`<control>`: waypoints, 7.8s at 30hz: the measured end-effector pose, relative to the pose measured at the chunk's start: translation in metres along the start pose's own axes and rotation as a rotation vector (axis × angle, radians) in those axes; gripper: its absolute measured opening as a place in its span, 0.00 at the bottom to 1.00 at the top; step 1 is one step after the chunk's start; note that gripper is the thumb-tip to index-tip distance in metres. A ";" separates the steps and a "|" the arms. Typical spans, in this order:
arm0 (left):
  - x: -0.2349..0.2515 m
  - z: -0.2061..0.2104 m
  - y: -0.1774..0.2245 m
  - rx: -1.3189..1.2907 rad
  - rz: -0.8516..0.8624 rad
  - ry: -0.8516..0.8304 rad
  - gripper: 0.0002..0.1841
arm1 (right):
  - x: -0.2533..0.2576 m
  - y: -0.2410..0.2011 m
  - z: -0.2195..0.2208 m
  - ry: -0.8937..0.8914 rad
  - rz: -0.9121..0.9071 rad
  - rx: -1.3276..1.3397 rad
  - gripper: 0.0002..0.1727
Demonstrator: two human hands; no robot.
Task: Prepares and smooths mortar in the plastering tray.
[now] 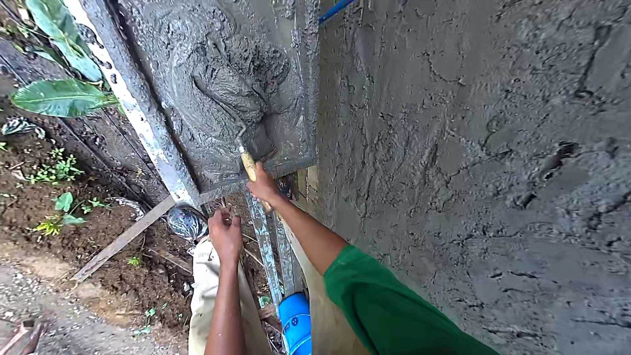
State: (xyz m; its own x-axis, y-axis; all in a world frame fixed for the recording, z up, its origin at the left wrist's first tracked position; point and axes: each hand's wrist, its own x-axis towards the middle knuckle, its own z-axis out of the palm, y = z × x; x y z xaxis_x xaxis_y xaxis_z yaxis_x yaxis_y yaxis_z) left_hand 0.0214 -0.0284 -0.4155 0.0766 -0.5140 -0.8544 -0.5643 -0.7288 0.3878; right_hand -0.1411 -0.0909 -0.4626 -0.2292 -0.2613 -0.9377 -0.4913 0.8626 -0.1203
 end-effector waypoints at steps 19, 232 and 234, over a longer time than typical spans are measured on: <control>-0.001 0.003 0.018 0.015 0.000 -0.080 0.18 | 0.023 0.041 -0.027 0.107 0.024 0.211 0.41; -0.006 0.011 0.030 -0.018 -0.021 -0.074 0.18 | 0.056 -0.038 -0.308 0.009 -0.197 -0.647 0.12; -0.008 0.009 0.029 -0.025 -0.007 -0.070 0.17 | 0.052 -0.012 -0.284 -0.098 -0.227 -0.313 0.13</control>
State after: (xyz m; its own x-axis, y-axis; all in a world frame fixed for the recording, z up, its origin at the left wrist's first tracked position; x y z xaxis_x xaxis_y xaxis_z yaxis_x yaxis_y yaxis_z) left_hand -0.0031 -0.0413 -0.4003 0.0223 -0.4769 -0.8786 -0.5435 -0.7434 0.3898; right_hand -0.3855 -0.2379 -0.4170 -0.0114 -0.3749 -0.9270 -0.7561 0.6100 -0.2373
